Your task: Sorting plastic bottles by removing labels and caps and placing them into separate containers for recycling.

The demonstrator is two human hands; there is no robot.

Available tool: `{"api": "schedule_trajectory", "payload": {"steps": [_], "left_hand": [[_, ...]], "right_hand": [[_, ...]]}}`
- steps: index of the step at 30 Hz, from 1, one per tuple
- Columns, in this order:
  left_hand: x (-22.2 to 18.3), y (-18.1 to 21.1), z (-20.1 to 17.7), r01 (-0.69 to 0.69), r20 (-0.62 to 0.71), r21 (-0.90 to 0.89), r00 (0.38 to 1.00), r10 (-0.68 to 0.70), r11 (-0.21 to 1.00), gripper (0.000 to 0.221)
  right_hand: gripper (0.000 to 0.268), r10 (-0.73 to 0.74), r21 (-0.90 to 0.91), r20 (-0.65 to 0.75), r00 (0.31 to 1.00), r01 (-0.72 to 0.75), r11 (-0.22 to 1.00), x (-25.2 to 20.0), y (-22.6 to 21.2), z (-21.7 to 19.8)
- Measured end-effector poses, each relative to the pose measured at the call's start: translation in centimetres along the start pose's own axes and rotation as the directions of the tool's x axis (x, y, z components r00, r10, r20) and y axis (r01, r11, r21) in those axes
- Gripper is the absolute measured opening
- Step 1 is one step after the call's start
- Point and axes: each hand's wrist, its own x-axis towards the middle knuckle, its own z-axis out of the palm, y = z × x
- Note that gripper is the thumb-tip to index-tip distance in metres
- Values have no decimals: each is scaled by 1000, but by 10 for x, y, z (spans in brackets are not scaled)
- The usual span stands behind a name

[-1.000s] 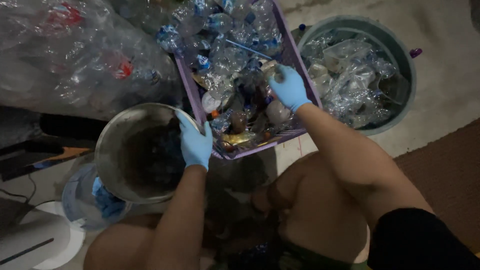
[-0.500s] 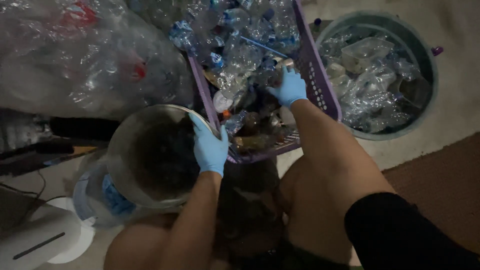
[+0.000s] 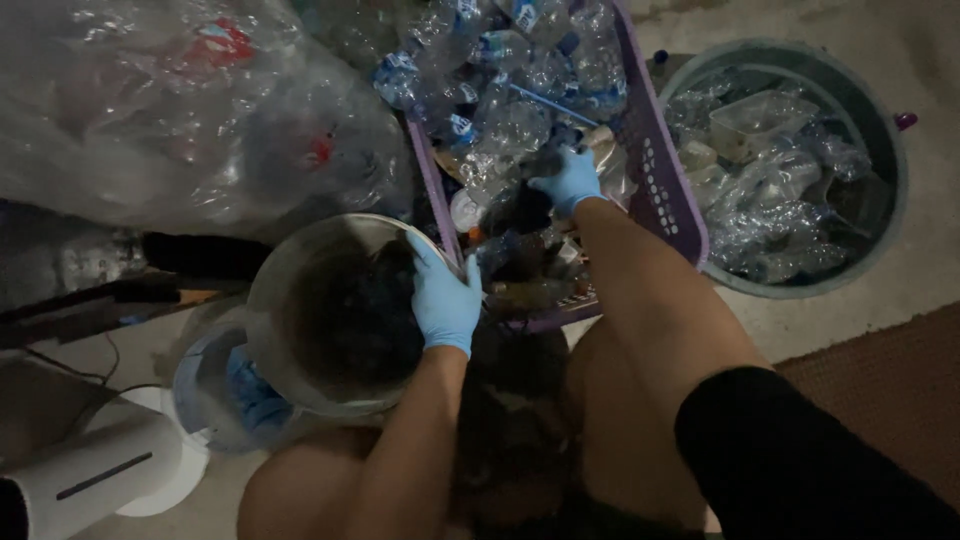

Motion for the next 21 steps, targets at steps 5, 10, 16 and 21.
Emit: {"api": "schedule_trajectory", "payload": {"steps": [5, 10, 16, 21], "left_hand": [[3, 6, -5, 36, 34, 59, 999, -38, 998, 100], [3, 7, -5, 28, -9, 66, 1000, -27, 997, 103], [-1, -6, 0, 13, -64, -105, 998, -20, 994, 90], [4, -34, 31, -231, -307, -110, 933, 188, 967, 56]], "right_hand": [[50, -145, 208, -180, 973, 182, 961, -13, -7, -26], [47, -40, 683, -142, 989, 127, 719, 1, -7, -39], [28, -268, 705, -98, 958, 257, 661, -48, -34, -73], [28, -383, 676, -93, 919, 341, 654, -91, -70, -96]]}}
